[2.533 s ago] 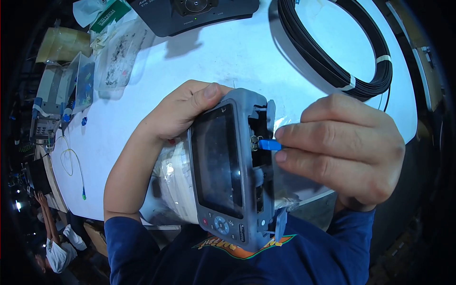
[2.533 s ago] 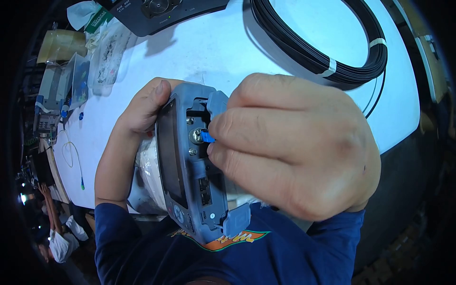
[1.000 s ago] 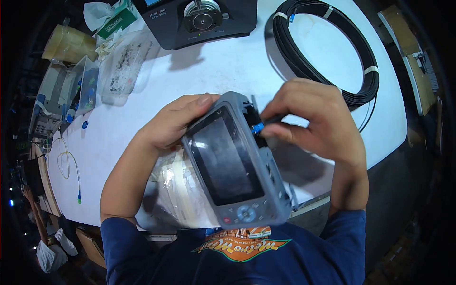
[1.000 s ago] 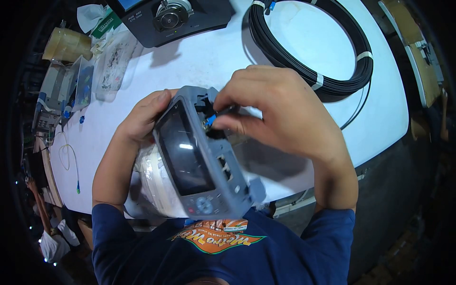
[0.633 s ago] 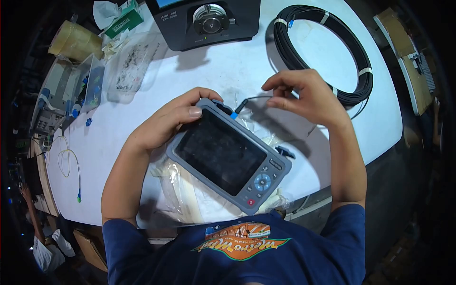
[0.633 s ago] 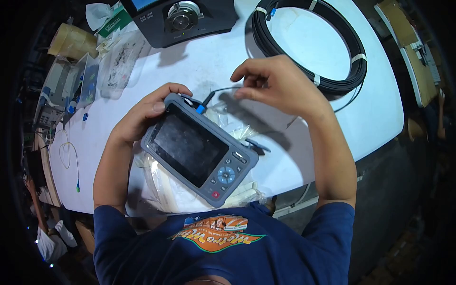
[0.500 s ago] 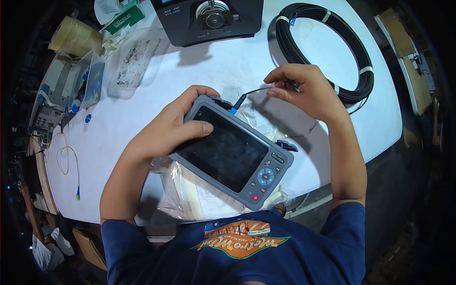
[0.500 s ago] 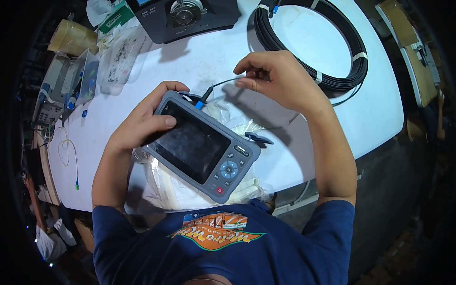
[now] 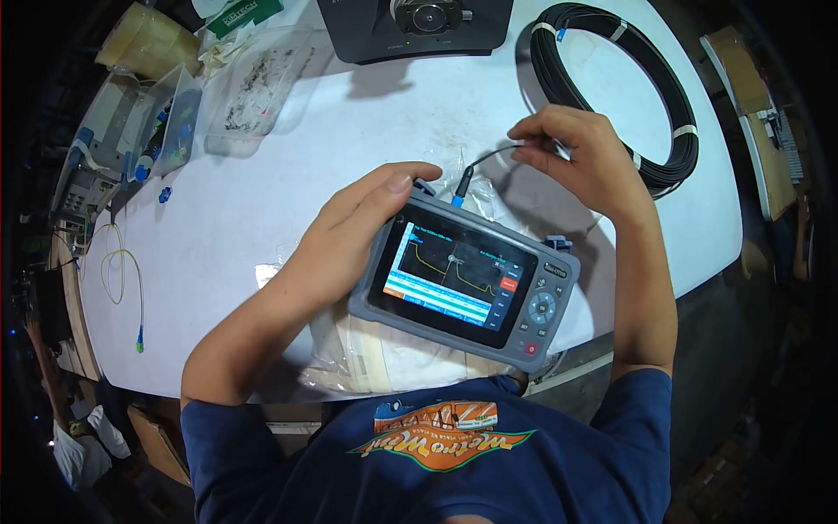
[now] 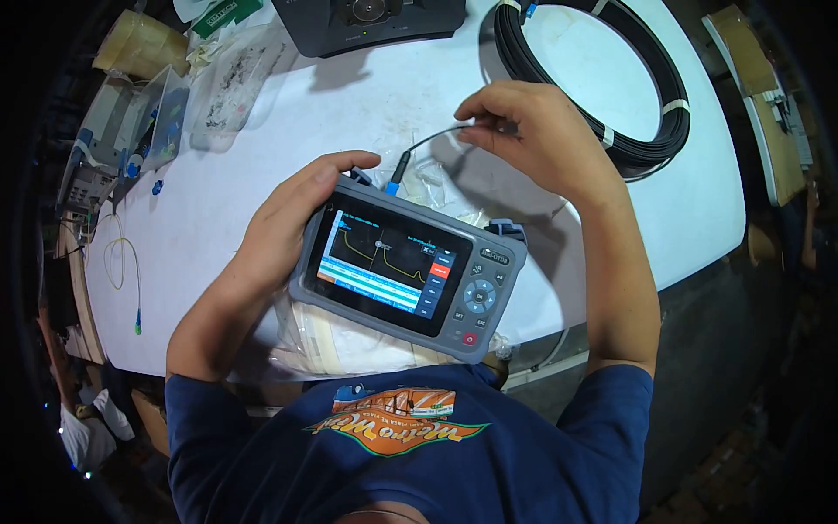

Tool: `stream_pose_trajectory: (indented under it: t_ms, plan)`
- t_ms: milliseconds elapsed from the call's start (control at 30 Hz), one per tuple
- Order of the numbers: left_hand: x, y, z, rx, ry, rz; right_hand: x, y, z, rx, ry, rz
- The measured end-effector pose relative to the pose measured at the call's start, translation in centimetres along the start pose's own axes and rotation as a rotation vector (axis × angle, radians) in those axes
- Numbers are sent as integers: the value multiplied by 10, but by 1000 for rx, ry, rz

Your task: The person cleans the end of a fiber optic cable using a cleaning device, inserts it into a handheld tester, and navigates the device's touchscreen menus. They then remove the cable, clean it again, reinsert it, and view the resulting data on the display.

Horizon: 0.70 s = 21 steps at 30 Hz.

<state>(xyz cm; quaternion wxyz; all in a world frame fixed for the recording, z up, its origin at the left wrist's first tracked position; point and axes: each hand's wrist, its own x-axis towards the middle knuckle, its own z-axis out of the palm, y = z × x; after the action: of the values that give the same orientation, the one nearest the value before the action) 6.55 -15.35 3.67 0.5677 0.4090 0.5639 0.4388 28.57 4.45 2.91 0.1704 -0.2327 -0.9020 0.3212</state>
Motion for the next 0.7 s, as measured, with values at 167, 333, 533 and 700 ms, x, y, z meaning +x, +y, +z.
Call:
stream_pose_trajectory:
  t_ms: [167,333,533,700]
  plan:
    - [25,1,7,-10,0,55,-3,1,-17,-67,25,28]
    - [70,5,21,-78,50,227,-10,9,-37,-19,150,59]
    - [117,0,33,17,-20,358,-13,34,-56,31,289,109]
    - [132,-3,39,-52,8,342,-14,43,-61,54,266,181]
